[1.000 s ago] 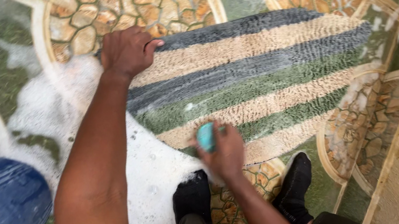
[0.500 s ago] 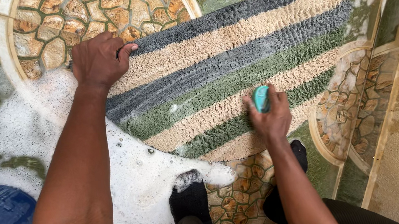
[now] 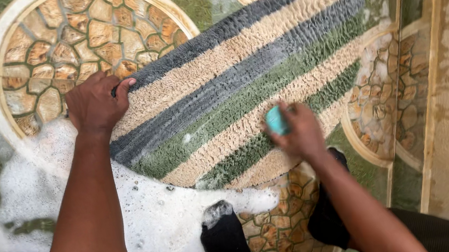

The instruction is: The person scrubs a small striped rug on a tiled floor using a small blue brush and soapy water.

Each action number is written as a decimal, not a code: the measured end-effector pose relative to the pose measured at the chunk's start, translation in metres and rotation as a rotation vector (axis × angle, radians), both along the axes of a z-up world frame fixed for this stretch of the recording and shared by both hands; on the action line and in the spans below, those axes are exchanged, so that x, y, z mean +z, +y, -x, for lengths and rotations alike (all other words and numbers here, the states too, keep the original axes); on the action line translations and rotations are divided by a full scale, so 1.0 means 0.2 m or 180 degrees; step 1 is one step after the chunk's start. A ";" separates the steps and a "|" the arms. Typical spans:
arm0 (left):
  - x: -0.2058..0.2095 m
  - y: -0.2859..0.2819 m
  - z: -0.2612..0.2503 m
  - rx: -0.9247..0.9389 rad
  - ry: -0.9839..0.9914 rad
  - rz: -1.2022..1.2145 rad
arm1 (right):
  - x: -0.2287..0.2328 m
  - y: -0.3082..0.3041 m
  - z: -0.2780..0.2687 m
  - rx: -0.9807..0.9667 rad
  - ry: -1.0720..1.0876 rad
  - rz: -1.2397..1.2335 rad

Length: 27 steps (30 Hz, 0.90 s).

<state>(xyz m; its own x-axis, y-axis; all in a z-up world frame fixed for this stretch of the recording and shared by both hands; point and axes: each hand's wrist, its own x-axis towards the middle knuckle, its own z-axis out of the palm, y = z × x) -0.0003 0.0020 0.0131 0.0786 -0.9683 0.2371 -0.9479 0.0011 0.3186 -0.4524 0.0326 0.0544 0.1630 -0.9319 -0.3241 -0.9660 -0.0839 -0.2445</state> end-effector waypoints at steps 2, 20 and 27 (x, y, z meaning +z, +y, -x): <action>0.00 0.01 0.01 0.0001 0.0030 -0.0109 | 0.04 -0.16 0.26 0.0090 0.0443 0.0789; -0.03 0.00 0.01 0.0018 -0.0189 -0.0147 | -0.01 0.02 0.08 0.1998 -0.0100 0.0195; -0.04 -0.01 0.00 -0.0050 -0.0126 -0.0110 | -0.03 0.19 -0.11 0.1652 -0.0320 0.0478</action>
